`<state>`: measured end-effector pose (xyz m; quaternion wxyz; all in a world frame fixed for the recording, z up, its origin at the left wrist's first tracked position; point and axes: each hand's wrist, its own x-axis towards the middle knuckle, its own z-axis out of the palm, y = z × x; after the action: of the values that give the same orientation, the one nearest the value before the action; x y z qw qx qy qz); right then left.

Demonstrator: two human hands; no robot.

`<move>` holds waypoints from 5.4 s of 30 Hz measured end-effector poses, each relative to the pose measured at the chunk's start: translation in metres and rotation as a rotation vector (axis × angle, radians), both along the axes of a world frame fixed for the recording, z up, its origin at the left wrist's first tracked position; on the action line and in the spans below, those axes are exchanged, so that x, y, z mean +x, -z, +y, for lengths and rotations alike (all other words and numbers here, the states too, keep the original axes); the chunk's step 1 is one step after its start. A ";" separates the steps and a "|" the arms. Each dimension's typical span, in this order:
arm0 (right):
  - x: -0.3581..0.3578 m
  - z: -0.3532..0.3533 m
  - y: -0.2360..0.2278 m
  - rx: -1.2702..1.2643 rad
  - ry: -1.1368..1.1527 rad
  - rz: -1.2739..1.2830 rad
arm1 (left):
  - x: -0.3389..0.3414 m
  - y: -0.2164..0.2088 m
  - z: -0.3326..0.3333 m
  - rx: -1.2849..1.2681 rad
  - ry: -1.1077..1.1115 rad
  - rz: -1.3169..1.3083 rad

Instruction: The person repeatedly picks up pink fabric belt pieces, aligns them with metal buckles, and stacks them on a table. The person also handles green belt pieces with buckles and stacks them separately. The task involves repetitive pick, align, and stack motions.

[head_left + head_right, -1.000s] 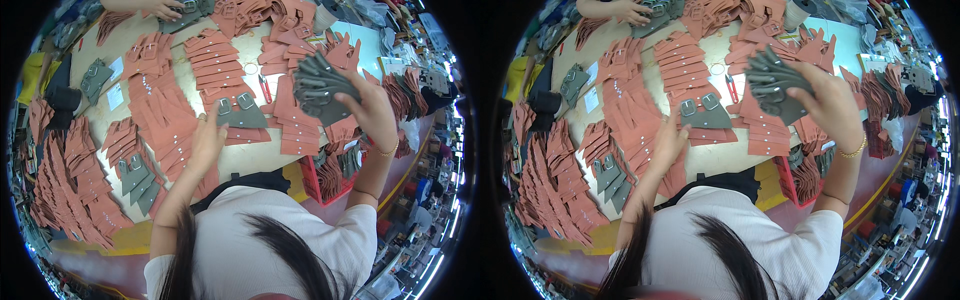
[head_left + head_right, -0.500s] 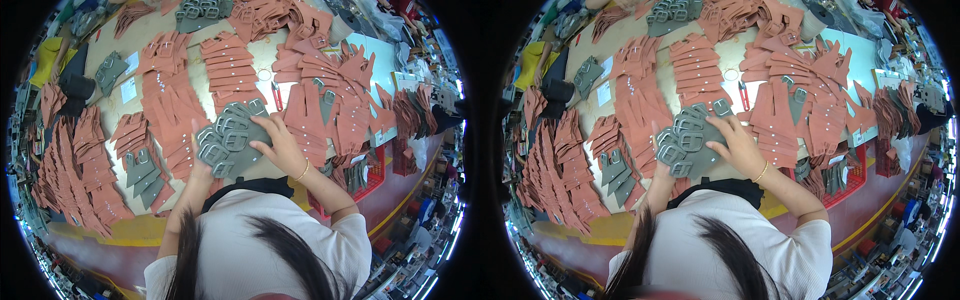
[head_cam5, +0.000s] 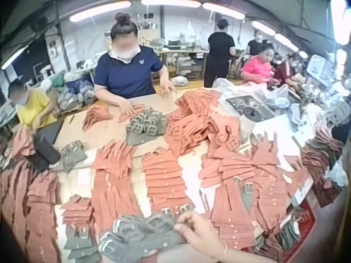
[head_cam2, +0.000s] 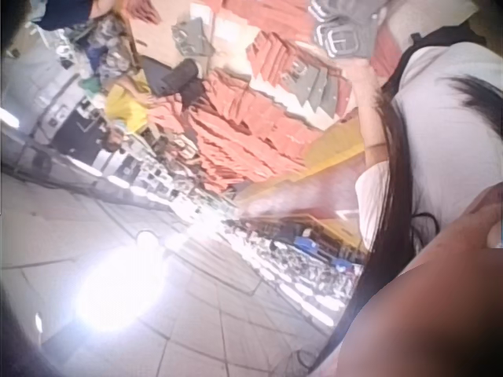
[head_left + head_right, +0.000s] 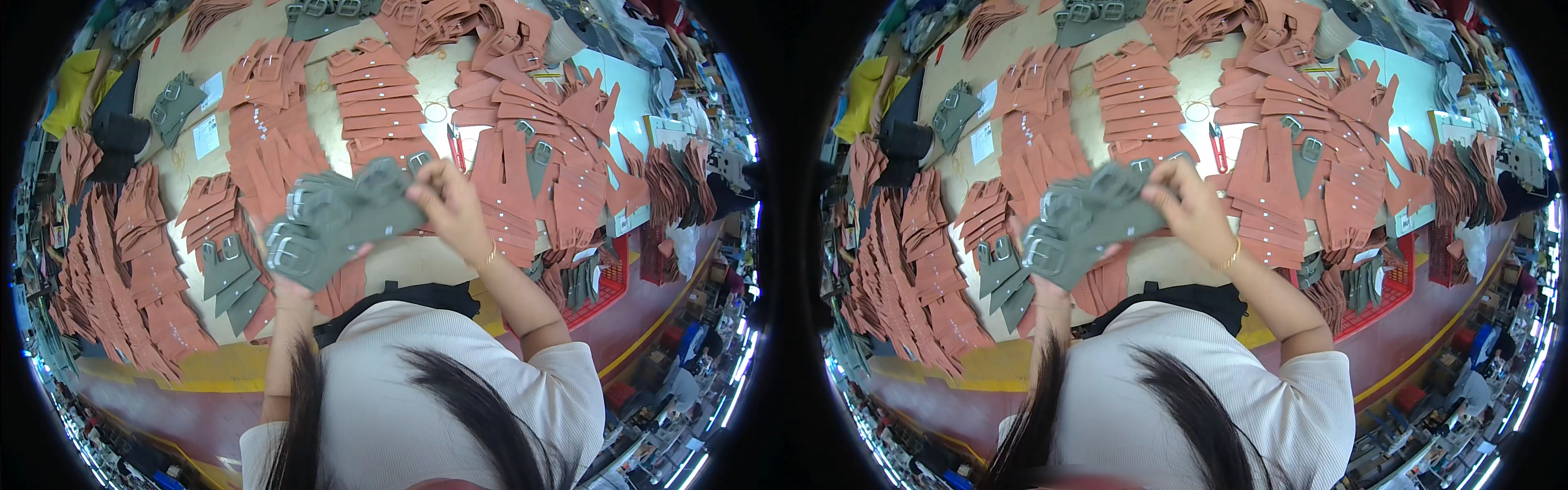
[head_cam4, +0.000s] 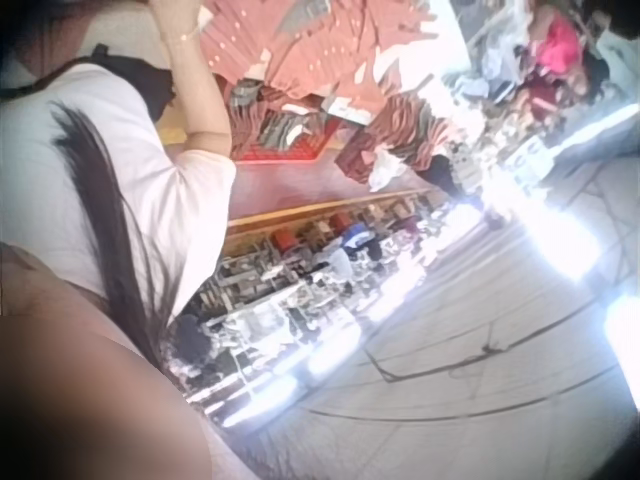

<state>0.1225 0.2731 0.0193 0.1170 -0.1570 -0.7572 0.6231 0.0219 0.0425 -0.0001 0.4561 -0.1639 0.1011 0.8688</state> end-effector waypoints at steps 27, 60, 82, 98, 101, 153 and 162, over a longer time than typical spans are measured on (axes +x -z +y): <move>-0.034 -0.052 -0.006 0.459 -0.087 0.278 | 0.011 0.014 -0.027 0.115 -0.061 -0.016; -0.046 -0.071 -0.009 0.740 -0.123 0.254 | 0.001 0.026 -0.034 -0.219 -0.186 0.050; -0.088 0.008 0.015 0.479 -0.131 0.097 | -0.002 -0.001 -0.018 -0.004 0.005 -0.021; -0.148 0.059 0.038 0.209 0.181 -0.085 | -0.004 -0.003 -0.016 0.022 0.008 -0.017; -0.152 0.076 0.051 0.705 0.174 -0.188 | -0.004 -0.003 -0.018 -0.005 -0.015 -0.062; -0.197 0.136 0.086 0.807 0.040 -0.254 | -0.168 -0.005 -0.079 -0.724 -0.311 0.587; -0.233 0.050 -0.006 0.840 0.028 0.105 | -0.376 0.089 -0.143 -1.671 -0.459 0.882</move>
<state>-0.1107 0.3228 0.0252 0.2177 -0.0741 -0.9362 0.2656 -0.3538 -0.1003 -0.0893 -0.0665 -0.1105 0.8127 0.5682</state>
